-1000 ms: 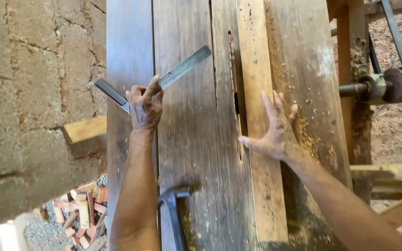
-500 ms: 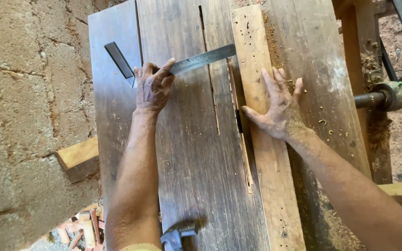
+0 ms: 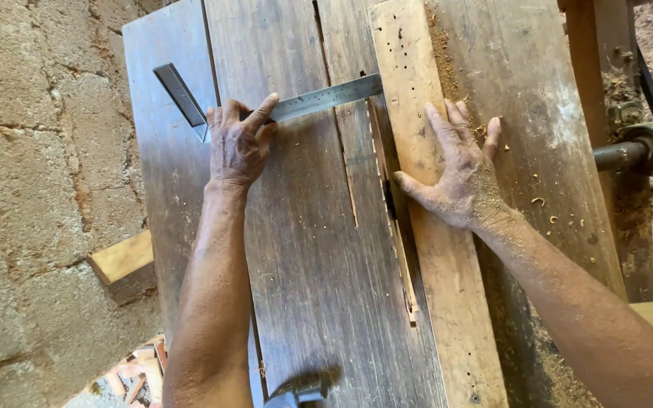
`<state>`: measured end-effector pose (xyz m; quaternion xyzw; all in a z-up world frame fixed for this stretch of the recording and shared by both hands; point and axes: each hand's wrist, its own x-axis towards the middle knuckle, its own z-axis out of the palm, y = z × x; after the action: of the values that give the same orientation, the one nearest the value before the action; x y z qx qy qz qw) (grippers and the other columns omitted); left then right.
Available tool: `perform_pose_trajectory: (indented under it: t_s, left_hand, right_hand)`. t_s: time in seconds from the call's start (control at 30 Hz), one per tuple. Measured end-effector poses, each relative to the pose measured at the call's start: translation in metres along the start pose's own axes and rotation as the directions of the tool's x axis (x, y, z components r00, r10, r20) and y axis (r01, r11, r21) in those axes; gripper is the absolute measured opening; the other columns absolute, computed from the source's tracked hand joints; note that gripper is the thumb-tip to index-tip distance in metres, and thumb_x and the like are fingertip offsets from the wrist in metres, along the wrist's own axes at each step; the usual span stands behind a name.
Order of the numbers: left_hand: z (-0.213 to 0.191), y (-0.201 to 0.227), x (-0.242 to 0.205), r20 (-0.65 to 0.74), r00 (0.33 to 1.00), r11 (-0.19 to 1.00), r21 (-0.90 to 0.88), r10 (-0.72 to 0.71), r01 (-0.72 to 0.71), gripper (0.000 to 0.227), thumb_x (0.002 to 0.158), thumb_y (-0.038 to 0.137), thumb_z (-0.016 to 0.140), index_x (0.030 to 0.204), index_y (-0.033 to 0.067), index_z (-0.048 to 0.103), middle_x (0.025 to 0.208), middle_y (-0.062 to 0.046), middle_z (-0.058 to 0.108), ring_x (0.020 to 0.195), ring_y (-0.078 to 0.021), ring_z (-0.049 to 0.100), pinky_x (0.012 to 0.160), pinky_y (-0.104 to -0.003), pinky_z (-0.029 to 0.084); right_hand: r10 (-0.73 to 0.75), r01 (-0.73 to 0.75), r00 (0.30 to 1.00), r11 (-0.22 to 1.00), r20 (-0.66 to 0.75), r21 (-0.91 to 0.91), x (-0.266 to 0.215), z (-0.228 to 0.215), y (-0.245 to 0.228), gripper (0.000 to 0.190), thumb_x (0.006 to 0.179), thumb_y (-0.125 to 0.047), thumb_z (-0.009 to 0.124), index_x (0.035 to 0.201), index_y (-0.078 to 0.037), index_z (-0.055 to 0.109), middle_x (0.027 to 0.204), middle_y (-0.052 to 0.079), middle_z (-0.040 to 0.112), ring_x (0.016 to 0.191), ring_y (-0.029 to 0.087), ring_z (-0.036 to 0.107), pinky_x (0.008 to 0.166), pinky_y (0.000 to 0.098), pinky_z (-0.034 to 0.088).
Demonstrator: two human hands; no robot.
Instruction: The person repeatedly uses a hammer to tap a metal square against a wooden fence on a table saw, then checks alignment with the square. The person continues to adjust the fence position by tapping and rechecking alignment throughout the clip.
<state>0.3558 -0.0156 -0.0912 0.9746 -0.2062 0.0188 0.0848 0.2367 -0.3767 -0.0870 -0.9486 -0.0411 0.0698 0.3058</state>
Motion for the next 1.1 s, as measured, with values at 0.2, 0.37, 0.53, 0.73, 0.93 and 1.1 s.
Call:
perform_pose_trajectory:
  t_s: [0.2, 0.37, 0.53, 0.73, 0.93, 1.1]
  left_hand:
    - [-0.005, 0.006, -0.002, -0.022, 1.0, 0.999, 0.041, -0.009, 0.01, 0.049, 0.094, 0.022, 0.078, 0.141, 0.0308, 0.068, 0.102, -0.01, 0.059, 0.098, -0.0314, 0.054, 0.094, -0.047, 0.042]
    - [0.0, 0.007, -0.003, -0.063, 0.998, 0.998, 0.066, 0.01, -0.006, 0.05, 0.092, 0.024, 0.081, 0.14, 0.0312, 0.068, 0.101, -0.01, 0.059, 0.097, -0.0308, 0.054, 0.092, -0.048, 0.044]
    - [0.004, 0.007, -0.001, -0.125, 0.992, 0.996, 0.089, 0.02, -0.009, 0.05, 0.091, 0.024, 0.083, 0.138, 0.032, 0.069, 0.101, -0.01, 0.059, 0.097, -0.0312, 0.054, 0.091, -0.048, 0.044]
    - [0.007, 0.006, -0.002, -0.148, 0.989, 0.999, 0.049, 0.011, -0.004, 0.049, 0.093, 0.023, 0.082, 0.139, 0.0336, 0.068, 0.104, -0.012, 0.06, 0.098, -0.0316, 0.054, 0.092, -0.049, 0.045]
    - [0.009, 0.007, -0.002, -0.135, 0.991, 0.996, 0.081, -0.014, 0.025, 0.047, 0.093, 0.026, 0.081, 0.137, 0.0354, 0.069, 0.106, -0.012, 0.061, 0.099, -0.0326, 0.054, 0.09, -0.049, 0.046]
    - [0.007, 0.007, 0.001, -0.105, 0.993, 0.995, 0.079, -0.046, 0.054, 0.047, 0.091, 0.027, 0.081, 0.136, 0.0358, 0.069, 0.107, -0.012, 0.061, 0.101, -0.0336, 0.055, 0.091, -0.049, 0.047]
  right_hand:
    - [0.025, -0.025, 1.0, 1.0, 0.008, 0.0, 0.001, -0.002, -0.003, 0.109, 0.078, -0.063, 0.074, 0.161, -0.011, 0.027, 0.165, 0.024, 0.024, 0.157, 0.036, 0.013, 0.121, 0.064, -0.01]
    - [0.021, -0.021, 1.0, 1.0, 0.004, -0.002, 0.0, -0.002, -0.002, 0.108, 0.08, -0.063, 0.074, 0.162, -0.01, 0.027, 0.164, 0.025, 0.026, 0.157, 0.036, 0.015, 0.122, 0.0644, -0.01]
    - [0.008, -0.006, 0.999, 1.0, -0.051, 0.027, 0.0, 0.002, 0.0, 0.107, 0.079, -0.062, 0.074, 0.161, -0.01, 0.029, 0.163, 0.024, 0.028, 0.157, 0.036, 0.017, 0.123, 0.0641, -0.01]
    - [-0.008, 0.01, 0.998, 0.999, -0.066, 0.038, 0.0, 0.0, -0.003, 0.106, 0.078, -0.06, 0.075, 0.159, -0.006, 0.033, 0.162, 0.027, 0.029, 0.156, 0.037, 0.021, 0.122, 0.0653, -0.009]
    - [0.003, -0.001, 0.998, 1.0, -0.06, 0.031, 0.0, 0.0, -0.003, 0.106, 0.076, -0.059, 0.075, 0.158, -0.005, 0.034, 0.161, 0.027, 0.03, 0.155, 0.035, 0.023, 0.122, 0.0668, -0.008]
    - [-0.023, 0.023, 0.998, 1.0, -0.057, -0.005, 0.0, 0.002, 0.0, 0.109, 0.076, -0.06, 0.076, 0.159, -0.004, 0.031, 0.159, 0.028, 0.03, 0.154, 0.037, 0.022, 0.121, 0.0663, -0.007]
